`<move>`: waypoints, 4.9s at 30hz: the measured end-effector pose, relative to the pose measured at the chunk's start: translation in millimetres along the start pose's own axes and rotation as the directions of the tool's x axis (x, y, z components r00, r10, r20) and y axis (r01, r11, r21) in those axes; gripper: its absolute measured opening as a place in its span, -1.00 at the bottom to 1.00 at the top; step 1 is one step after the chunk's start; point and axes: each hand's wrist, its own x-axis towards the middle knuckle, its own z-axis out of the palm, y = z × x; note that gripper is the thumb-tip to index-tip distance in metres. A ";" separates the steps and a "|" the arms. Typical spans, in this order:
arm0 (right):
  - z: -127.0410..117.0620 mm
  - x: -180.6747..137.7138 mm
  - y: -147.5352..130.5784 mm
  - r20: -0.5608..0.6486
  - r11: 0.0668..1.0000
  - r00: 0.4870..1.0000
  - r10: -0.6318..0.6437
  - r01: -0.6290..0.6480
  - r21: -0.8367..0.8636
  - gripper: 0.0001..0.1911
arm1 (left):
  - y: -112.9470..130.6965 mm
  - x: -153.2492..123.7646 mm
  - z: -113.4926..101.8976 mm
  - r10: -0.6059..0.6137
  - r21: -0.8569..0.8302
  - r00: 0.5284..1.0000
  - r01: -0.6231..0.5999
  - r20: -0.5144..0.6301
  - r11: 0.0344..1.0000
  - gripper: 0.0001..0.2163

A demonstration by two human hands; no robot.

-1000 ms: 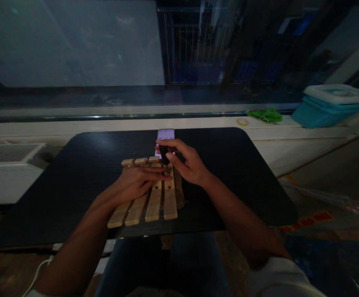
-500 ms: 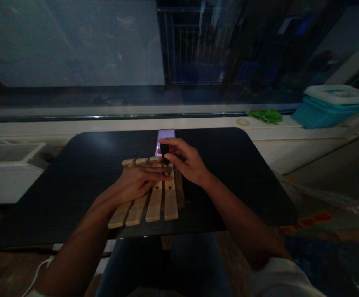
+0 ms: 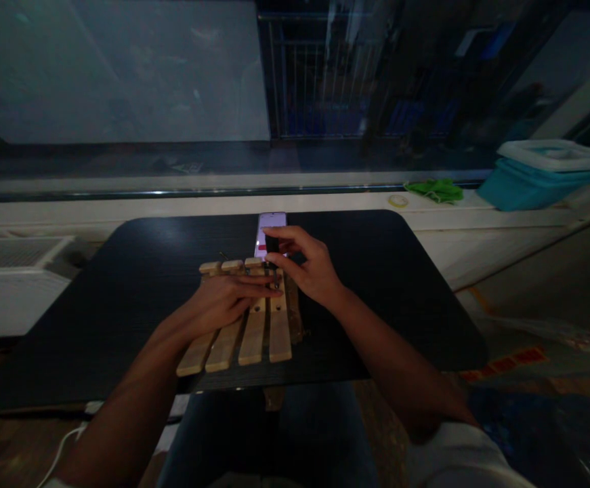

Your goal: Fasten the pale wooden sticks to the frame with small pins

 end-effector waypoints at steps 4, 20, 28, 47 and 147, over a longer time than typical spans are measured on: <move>0.7 -0.4 0.3 -0.041 0.998 0.998 -0.039 0.037 -0.046 -0.66 | 1.4 -0.1 -1.1 -0.002 0.018 1.000 0.002 -0.018 1.000 -0.62; -3.3 -2.3 -4.1 0.152 0.999 0.988 -0.041 0.040 0.015 -0.68 | 1.9 0.0 -1.1 -0.024 -0.007 1.000 0.024 -0.004 1.000 -0.63; -1.9 -1.9 -2.5 0.181 0.984 0.982 0.048 -0.078 0.159 -0.67 | -0.4 -0.4 0.1 -0.007 -0.005 1.000 0.007 -0.015 1.000 -0.61; -0.8 0.9 -4.2 0.072 0.999 0.997 -0.028 0.030 -0.036 -0.70 | -1.1 0.4 0.4 0.001 -0.001 1.000 -0.001 -0.005 1.000 -0.61; 0.5 0.7 -3.7 -0.031 0.994 1.000 -0.003 -0.001 -0.113 -0.68 | 0.6 -0.4 -0.7 -0.005 -0.015 1.000 0.004 -0.024 1.000 -0.63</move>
